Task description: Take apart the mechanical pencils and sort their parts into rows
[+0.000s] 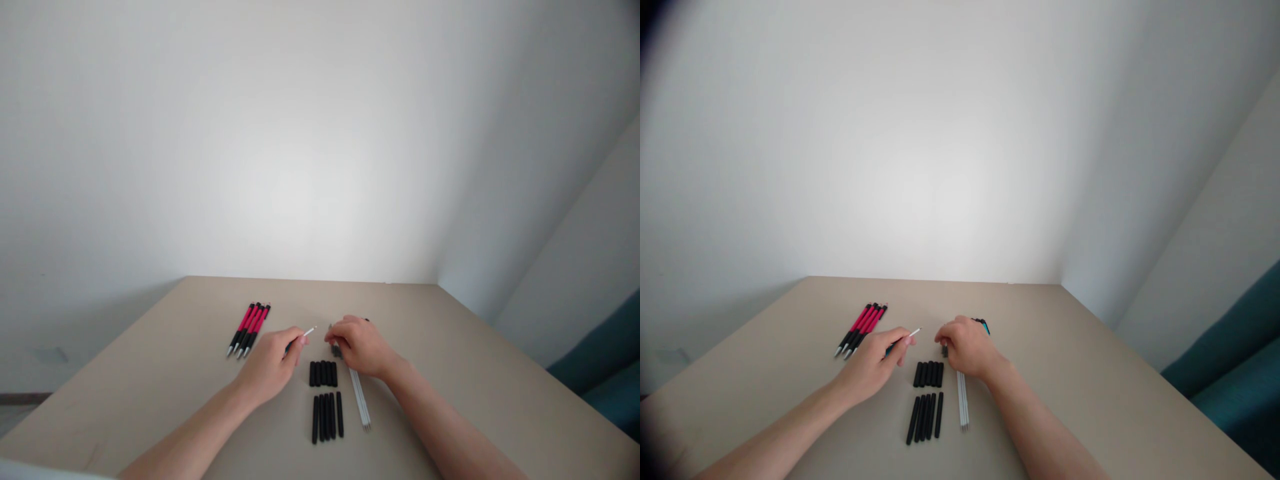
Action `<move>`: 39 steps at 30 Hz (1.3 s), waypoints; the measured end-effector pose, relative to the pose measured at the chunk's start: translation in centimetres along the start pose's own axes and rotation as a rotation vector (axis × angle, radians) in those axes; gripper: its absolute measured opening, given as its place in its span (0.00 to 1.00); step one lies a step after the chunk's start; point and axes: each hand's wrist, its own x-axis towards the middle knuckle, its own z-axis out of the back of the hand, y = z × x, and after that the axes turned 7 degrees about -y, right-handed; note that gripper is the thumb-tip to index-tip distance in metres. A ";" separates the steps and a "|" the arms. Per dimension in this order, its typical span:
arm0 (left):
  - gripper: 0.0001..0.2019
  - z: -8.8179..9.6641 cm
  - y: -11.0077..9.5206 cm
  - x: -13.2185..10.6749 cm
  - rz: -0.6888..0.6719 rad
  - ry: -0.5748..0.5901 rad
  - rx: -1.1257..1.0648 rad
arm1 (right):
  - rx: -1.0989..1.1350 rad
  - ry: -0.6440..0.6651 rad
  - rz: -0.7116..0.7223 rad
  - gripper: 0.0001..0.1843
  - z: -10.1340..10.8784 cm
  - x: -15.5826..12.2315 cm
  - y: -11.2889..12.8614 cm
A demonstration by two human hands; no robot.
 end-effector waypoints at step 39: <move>0.17 0.6 -0.6 -0.6 -0.204 0.085 -0.049 | 1.444 0.403 -0.332 0.19 1.2 -0.7 1.4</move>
